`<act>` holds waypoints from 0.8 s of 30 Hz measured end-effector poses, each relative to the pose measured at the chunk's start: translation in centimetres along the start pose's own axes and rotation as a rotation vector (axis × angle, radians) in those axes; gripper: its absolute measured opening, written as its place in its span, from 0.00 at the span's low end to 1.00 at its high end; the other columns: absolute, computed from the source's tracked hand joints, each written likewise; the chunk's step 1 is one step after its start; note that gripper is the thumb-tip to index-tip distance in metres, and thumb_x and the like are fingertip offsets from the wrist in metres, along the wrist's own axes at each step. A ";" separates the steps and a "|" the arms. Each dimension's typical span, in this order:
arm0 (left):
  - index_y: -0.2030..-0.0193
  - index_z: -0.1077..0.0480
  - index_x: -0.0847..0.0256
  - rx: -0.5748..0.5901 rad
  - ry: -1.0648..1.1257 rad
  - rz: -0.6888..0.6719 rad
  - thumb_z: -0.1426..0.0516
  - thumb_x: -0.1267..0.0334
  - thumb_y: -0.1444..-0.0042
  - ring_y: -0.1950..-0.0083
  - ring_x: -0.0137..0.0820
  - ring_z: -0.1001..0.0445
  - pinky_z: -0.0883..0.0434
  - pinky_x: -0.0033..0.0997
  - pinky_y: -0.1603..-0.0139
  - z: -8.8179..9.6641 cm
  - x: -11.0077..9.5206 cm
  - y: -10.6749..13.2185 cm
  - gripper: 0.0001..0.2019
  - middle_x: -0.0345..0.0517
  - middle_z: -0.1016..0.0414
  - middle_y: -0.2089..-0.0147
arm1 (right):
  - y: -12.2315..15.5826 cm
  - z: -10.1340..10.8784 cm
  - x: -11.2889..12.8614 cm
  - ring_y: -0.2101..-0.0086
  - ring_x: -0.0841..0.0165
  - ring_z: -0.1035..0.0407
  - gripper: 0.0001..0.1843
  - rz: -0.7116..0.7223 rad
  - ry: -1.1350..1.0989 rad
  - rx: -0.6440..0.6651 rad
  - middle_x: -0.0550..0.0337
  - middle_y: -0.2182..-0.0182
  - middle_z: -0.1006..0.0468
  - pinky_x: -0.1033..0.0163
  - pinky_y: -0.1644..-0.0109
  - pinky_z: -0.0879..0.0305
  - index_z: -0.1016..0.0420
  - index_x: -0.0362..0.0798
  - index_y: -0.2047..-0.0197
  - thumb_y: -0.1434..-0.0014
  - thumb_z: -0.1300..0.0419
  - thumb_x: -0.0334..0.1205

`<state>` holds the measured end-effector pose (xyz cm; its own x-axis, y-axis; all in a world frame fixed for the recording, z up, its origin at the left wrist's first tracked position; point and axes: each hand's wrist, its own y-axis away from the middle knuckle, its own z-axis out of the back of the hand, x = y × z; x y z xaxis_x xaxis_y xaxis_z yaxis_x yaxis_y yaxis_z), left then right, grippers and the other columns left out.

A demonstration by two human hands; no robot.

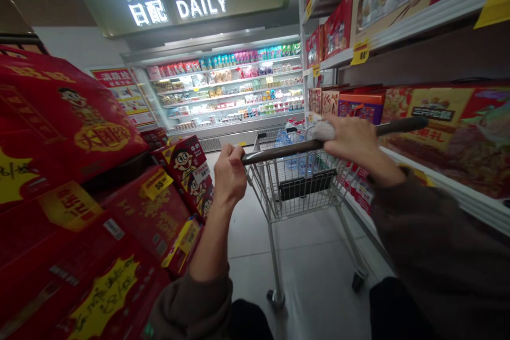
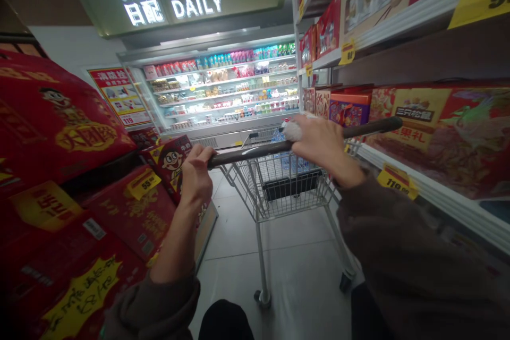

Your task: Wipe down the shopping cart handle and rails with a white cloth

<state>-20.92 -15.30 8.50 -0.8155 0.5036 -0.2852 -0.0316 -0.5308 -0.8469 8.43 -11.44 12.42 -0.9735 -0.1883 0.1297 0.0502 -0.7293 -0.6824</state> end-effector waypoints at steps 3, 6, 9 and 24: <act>0.68 0.33 0.56 0.003 0.002 0.018 0.79 0.28 0.39 0.63 0.35 0.34 0.34 0.37 0.61 -0.2 -0.2 0.1 0.45 0.44 0.37 0.64 | 2.1 -0.7 8.6 0.63 0.60 0.31 0.24 0.168 -0.101 -0.061 0.52 0.61 0.20 0.56 0.58 0.46 0.25 0.51 0.46 0.48 0.39 0.34; 0.69 0.34 0.57 -0.004 0.046 0.051 0.81 0.26 0.43 0.63 0.35 0.33 0.32 0.37 0.61 -0.2 0.2 0.2 0.46 0.46 0.35 0.63 | 3.9 -1.3 14.8 0.59 0.59 0.33 0.19 0.271 -0.173 -0.116 0.49 0.57 0.22 0.55 0.53 0.46 0.28 0.48 0.45 0.40 0.43 0.35; 0.70 0.34 0.57 0.003 0.070 0.060 0.81 0.26 0.44 0.64 0.34 0.32 0.32 0.36 0.61 0.5 1.0 0.2 0.47 0.46 0.35 0.64 | 4.5 -2.0 16.7 0.56 0.58 0.34 0.21 0.359 -0.222 -0.131 0.48 0.53 0.23 0.54 0.51 0.46 0.30 0.49 0.40 0.36 0.46 0.35; 0.59 0.26 0.52 0.190 -0.160 -0.061 0.78 0.30 0.37 0.64 0.38 0.34 0.39 0.39 0.66 4.1 2.4 0.1 0.45 0.47 0.33 0.61 | 3.1 -1.0 -11.0 0.50 0.61 0.26 0.27 -0.020 -0.179 -0.260 0.43 0.45 0.19 0.52 0.53 0.39 0.24 0.43 0.39 0.41 0.39 0.39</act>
<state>-25.24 -16.92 9.54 -0.8896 0.4319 -0.1485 -0.1789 -0.6288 -0.7567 19.08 -10.94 8.11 -0.9179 -0.3050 0.2538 -0.0498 -0.5460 -0.8363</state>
